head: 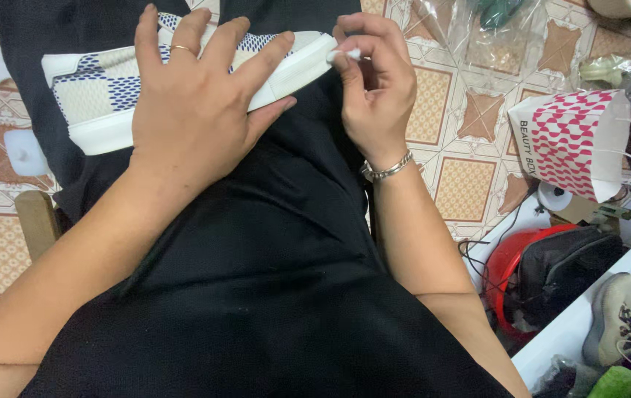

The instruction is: The person cleans a white slip-on shoe with blue and yellow accents using a white cloth. They wipe the sole, sides, and upper parts of the shoe repeatedly while seated on the floor.

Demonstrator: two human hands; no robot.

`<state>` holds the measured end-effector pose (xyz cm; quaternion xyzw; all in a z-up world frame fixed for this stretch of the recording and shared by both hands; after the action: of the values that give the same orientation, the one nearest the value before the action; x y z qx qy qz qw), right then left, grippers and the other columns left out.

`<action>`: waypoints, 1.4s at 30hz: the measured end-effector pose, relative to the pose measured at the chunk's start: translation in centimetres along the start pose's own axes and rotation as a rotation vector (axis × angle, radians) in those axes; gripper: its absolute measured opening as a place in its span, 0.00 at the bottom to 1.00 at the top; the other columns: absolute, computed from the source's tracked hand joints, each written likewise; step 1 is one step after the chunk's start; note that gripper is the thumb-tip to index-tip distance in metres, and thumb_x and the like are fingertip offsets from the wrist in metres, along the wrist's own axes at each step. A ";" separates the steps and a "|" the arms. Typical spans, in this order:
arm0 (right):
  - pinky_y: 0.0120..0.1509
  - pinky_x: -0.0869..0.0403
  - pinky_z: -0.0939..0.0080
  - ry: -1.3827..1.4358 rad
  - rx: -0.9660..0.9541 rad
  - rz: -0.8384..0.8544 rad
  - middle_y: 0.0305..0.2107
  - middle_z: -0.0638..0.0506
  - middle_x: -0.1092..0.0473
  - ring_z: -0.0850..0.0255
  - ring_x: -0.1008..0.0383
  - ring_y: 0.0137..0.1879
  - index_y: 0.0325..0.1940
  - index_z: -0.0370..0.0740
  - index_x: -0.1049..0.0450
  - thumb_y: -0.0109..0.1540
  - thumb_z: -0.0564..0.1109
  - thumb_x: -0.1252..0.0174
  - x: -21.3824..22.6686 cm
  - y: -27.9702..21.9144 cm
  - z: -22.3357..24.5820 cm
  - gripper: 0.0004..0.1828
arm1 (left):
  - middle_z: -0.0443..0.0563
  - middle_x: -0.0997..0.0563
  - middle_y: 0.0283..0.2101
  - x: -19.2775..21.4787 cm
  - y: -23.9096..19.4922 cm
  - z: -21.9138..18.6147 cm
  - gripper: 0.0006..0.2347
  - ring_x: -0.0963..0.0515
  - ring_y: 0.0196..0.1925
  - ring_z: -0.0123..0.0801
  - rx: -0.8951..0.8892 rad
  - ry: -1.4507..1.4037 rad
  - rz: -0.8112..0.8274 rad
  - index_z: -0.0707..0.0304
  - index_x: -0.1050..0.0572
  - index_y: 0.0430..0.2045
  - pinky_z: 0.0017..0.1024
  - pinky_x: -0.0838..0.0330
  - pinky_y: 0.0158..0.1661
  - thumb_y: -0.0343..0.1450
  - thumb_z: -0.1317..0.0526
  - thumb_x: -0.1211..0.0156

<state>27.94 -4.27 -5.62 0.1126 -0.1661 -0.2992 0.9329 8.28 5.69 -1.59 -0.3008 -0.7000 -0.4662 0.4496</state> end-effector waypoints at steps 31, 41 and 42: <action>0.68 0.28 0.55 -0.104 0.095 0.047 0.49 0.47 0.32 0.57 0.27 0.55 0.40 0.34 0.25 0.64 0.34 0.36 -1.5 -1.0 1.9 0.03 | 0.59 0.23 0.57 0.0 0.4 -0.2 0.22 0.28 0.63 0.56 0.032 0.024 0.001 0.51 0.27 0.64 0.64 0.46 0.64 0.77 0.45 0.39; 0.62 0.30 0.51 0.031 -0.131 -0.033 0.46 0.49 0.34 0.57 0.27 0.47 0.36 0.36 0.24 0.61 0.33 0.36 -1.4 -0.1 2.1 0.03 | 0.57 0.24 0.57 -1.1 -0.3 0.2 0.23 0.30 0.65 0.54 0.037 0.019 0.005 0.50 0.28 0.66 0.65 0.48 0.68 0.77 0.44 0.39; 0.54 0.23 0.54 0.112 -0.312 -0.103 0.45 0.51 0.33 0.59 0.27 0.42 0.35 0.37 0.23 0.61 0.36 0.36 -0.9 0.0 1.2 0.03 | 0.57 0.24 0.57 -1.1 -0.5 0.0 0.23 0.30 0.65 0.54 0.041 0.012 0.010 0.50 0.28 0.66 0.65 0.48 0.68 0.78 0.44 0.39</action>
<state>26.74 -3.86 -4.73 -0.0086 -0.0596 -0.3622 0.9302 8.30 5.54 -2.75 -0.2925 -0.7053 -0.4511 0.4621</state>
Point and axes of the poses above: each hand's wrist, its own y-axis towards the middle knuckle, its own x-axis out of the back of the hand, z = x × y, the point moved 3 cm from there along y, towards the middle knuckle
